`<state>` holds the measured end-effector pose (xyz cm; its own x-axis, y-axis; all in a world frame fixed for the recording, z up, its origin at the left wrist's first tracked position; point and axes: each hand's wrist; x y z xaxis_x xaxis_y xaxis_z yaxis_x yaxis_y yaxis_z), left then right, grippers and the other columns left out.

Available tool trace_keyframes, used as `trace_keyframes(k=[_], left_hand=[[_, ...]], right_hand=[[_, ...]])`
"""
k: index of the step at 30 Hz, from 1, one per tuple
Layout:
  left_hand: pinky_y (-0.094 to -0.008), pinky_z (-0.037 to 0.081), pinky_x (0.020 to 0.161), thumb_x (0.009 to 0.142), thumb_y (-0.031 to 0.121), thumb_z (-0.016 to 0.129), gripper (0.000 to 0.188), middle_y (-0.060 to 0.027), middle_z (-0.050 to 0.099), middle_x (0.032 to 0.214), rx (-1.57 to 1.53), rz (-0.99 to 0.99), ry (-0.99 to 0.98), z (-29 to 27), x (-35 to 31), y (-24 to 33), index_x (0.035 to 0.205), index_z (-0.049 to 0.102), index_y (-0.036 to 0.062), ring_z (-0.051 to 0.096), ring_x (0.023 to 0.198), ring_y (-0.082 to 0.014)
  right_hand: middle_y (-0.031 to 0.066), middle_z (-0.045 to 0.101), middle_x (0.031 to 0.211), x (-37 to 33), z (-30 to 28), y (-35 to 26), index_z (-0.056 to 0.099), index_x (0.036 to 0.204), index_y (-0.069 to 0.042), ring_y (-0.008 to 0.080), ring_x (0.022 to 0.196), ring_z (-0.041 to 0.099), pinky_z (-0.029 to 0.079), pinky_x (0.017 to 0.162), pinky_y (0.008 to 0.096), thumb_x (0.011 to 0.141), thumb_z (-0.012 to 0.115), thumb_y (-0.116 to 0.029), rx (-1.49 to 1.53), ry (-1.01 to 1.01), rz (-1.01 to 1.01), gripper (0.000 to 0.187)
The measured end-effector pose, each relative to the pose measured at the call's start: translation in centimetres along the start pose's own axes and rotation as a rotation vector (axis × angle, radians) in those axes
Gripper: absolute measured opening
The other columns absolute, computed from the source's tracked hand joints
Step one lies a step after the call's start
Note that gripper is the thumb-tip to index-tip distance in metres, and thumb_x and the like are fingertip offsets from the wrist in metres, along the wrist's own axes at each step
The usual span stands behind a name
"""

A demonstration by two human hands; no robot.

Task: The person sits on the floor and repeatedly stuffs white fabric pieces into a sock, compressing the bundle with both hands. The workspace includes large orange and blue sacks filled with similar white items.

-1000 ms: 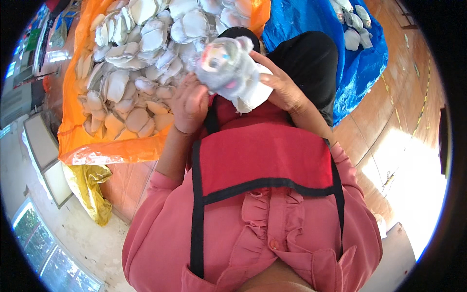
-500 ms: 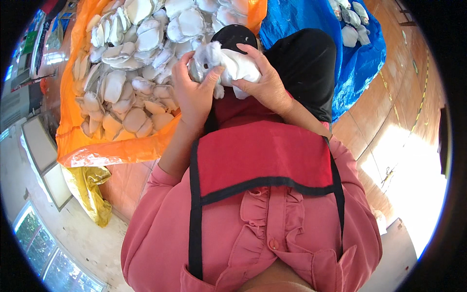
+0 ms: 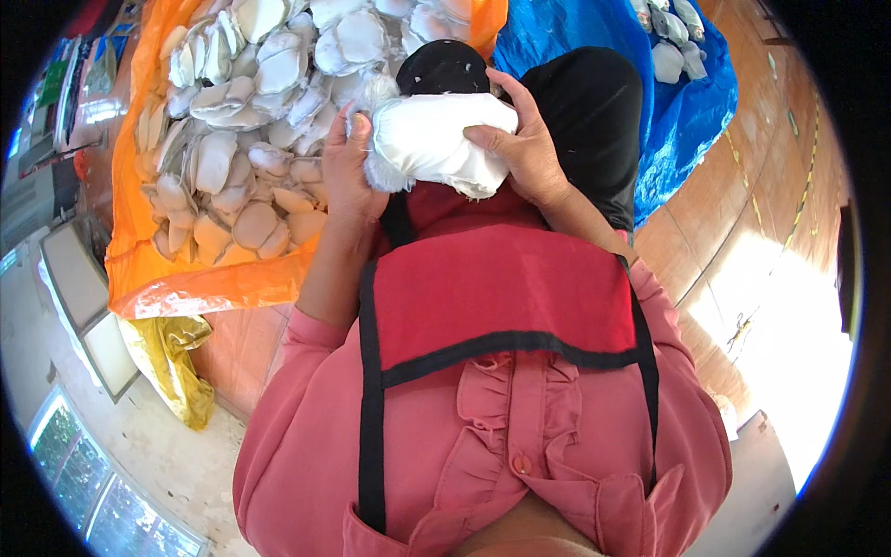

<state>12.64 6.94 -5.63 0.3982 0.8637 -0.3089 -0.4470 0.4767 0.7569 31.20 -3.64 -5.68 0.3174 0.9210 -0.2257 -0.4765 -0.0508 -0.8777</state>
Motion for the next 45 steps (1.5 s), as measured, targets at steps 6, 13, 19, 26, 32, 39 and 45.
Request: trace_keyframes(k=[6, 13, 19, 26, 32, 39, 45], left_hand=[[-0.0461, 0.051, 0.096, 0.102, 0.028, 0.049, 0.036, -0.0134, 0.064, 0.121, -0.238, -0.18, 0.012, -1.5, 1.8, 0.1, 0.128, 0.053, 0.0029, 0.063, 0.109, -0.0293], [-0.0501, 0.05, 0.098, 0.103, 0.028, 0.048, 0.037, -0.0156, 0.06, 0.128, -0.27, -0.138, 0.071, -1.5, 1.5, 1.9, 0.129, 0.052, 0.0021, 0.06, 0.116, -0.0313], [-0.0441, 0.054, 0.092, 0.101, 0.027, 0.055, 0.036, -0.0129, 0.063, 0.119, 0.004, 0.0, 0.115, -2.3, 1.1, 1.2, 0.126, 0.053, 0.0016, 0.064, 0.107, -0.0272], [-0.0312, 0.053, 0.082, 0.099, 0.025, 0.061, 0.034, -0.009, 0.065, 0.109, 0.264, 0.134, 0.221, -2.3, 0.3, 0.8, 0.122, 0.056, 0.0014, 0.063, 0.095, -0.0169], [-0.0278, 0.049, 0.084, 0.098, 0.023, 0.061, 0.033, -0.0066, 0.064, 0.107, 0.477, 0.263, 0.247, -1.2, 0.0, 0.6, 0.122, 0.057, -0.0001, 0.059, 0.094, -0.0127], [-0.0296, 0.047, 0.089, 0.09, 0.02, 0.072, 0.045, -0.0083, 0.061, 0.115, 0.914, 0.351, 0.12, 0.0, -1.4, 0.9, 0.125, 0.054, -0.0002, 0.058, 0.101, -0.0164], [-0.0321, 0.049, 0.09, 0.079, 0.013, 0.081, 0.065, -0.0116, 0.06, 0.119, 0.755, 0.027, 0.104, 1.4, -1.4, 2.4, 0.134, 0.046, 0.0015, 0.059, 0.105, -0.0197]], right_hand=[[0.0118, 0.06, 0.119, 0.8, -1.1, 0.7, 0.032, 0.148, -0.007, 0.0195, 0.107, 0.06, 0.052, 0.092, 0.0321, 0.094, 0.067, -0.018, 0.129, 0.04, 0.12, 0.065], [0.0068, 0.067, 0.114, 1.2, -2.3, -0.3, 0.061, 0.122, -0.006, 0.0126, 0.098, 0.061, 0.052, 0.086, 0.0267, 0.099, 0.06, -0.018, 0.067, 0.014, 0.037, 0.026], [0.005, 0.068, 0.103, 0.6, -0.7, -0.4, 0.069, 0.114, 0.0, 0.0104, 0.092, 0.063, 0.05, 0.086, 0.0231, 0.098, 0.061, -0.015, -0.349, -0.048, -0.085, 0.023], [0.0071, 0.069, 0.106, 0.5, -1.0, -0.4, 0.067, 0.117, 0.003, 0.0119, 0.095, 0.064, 0.051, 0.087, 0.0252, 0.097, 0.061, -0.013, -0.449, -0.038, 0.103, 0.027], [0.011, 0.071, 0.105, 0.5, -1.1, 1.4, 0.066, 0.119, 0.004, 0.0147, 0.093, 0.066, 0.052, 0.086, 0.0269, 0.092, 0.068, -0.019, -0.312, -0.051, 0.146, 0.036], [0.0127, 0.068, 0.109, 0.7, 0.0, 0.3, 0.061, 0.12, 0.005, 0.0176, 0.096, 0.064, 0.05, 0.089, 0.0294, 0.087, 0.074, -0.022, -0.254, -0.107, 0.316, 0.045], [0.0099, 0.066, 0.103, 0.7, 0.1, 1.1, 0.06, 0.116, 0.003, 0.0161, 0.092, 0.062, 0.05, 0.086, 0.0293, 0.086, 0.075, -0.022, -0.151, -0.09, 0.228, 0.042]])
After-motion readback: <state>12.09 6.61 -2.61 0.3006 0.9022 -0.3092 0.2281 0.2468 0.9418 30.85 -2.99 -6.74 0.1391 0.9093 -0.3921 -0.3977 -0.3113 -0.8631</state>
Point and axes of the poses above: each hand's wrist, its own x-axis towards the middle knuckle, its own z-axis out of the palm, y = z × x
